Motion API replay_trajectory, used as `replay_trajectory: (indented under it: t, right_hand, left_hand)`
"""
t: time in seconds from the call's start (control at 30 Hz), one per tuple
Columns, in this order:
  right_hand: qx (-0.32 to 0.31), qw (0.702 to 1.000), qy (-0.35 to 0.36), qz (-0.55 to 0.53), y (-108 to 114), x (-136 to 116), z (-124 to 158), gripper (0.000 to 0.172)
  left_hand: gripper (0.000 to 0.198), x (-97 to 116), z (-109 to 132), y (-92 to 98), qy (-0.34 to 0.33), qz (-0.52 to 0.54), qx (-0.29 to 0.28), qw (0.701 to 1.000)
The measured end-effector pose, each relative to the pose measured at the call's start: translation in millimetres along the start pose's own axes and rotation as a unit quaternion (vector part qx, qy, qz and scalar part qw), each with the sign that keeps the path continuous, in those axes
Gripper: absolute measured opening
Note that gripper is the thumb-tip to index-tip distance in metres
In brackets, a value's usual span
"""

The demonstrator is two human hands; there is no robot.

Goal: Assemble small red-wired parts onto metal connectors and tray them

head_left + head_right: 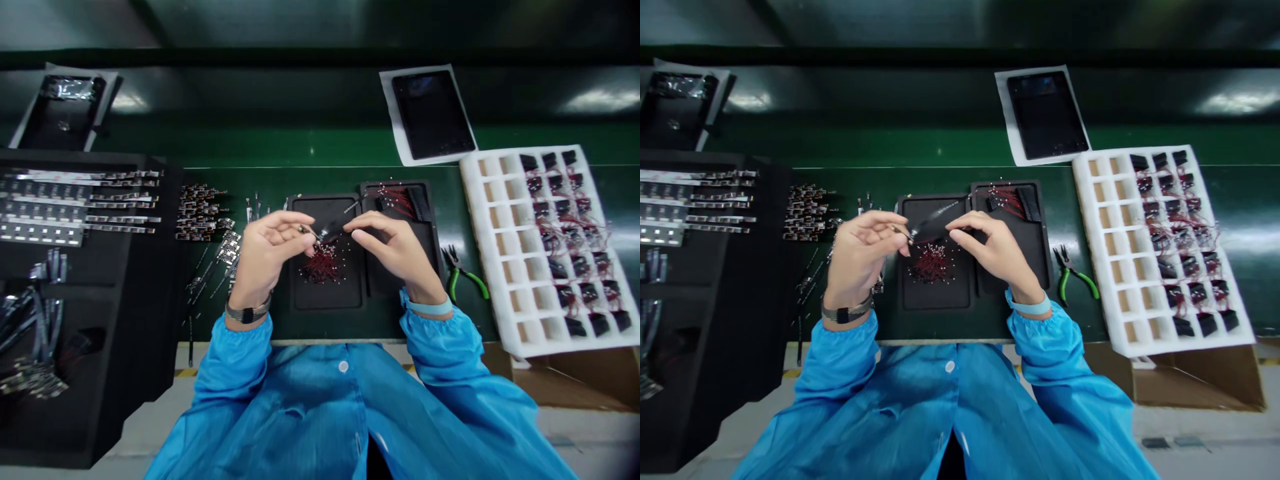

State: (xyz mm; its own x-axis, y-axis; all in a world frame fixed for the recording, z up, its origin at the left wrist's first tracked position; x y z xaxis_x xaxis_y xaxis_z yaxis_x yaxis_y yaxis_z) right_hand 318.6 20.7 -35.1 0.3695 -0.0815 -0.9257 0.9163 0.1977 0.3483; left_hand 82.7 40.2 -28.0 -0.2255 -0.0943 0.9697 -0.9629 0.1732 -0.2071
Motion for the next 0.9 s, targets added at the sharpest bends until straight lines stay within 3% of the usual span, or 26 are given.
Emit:
replay_trajectory:
  t: [0.07, 0.17, 0.3, 0.4, 0.53, 0.73, 0.9]
  right_hand:
    - [0.012, 0.997, 0.01, 0.081, -2, 6, -3, 0.013]
    - [-0.021, 0.98, 0.005, 0.199, -16, 10, -6, 0.008]
    - [0.019, 0.962, 0.013, 0.271, -41, 1, -9, 0.014]
    - [0.003, 0.953, 0.021, 0.301, -58, -3, -12, 0.013]
    - [-0.021, 0.966, 0.01, 0.259, -63, 1, -16, 0.007]
    - [-0.029, 0.997, 0.036, 0.057, -54, 8, -17, 0.009]
    - [-0.009, 0.999, 0.014, 0.038, -53, 11, -16, 0.011]
  left_hand:
    - [0.025, 7, -2, 11.2, -0.041, 0.01, 0.055, 0.998]
    - [0.025, 14, -5, 25.2, -0.082, 0.035, 0.114, 0.989]
    - [0.025, 14, -8, 32.6, -0.092, 0.027, 0.146, 0.985]
    - [0.024, 12, -9, 31.3, -0.09, 0.016, 0.154, 0.984]
    - [0.022, 10, -10, 28.3, -0.082, 0.022, 0.148, 0.985]
    - [0.015, 5, -9, 29.1, -0.08, 0.021, 0.122, 0.989]
    - [0.014, 2, -9, 28.5, -0.076, -0.006, 0.11, 0.991]
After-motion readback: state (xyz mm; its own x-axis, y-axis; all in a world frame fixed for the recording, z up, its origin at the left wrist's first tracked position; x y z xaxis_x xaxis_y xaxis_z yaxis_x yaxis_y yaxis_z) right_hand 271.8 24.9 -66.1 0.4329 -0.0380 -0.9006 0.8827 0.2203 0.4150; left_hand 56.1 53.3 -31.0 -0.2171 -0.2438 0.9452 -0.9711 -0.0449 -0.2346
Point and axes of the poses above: each hand's wrist, its own z-axis away from the middle knuckle, its own y-axis out of the back of the hand, x = y × z, the point moved 2 cm from there along -z, towards the middle knuckle, and after that the axes turned 14 degrees about -y, right-handed, at the moved point
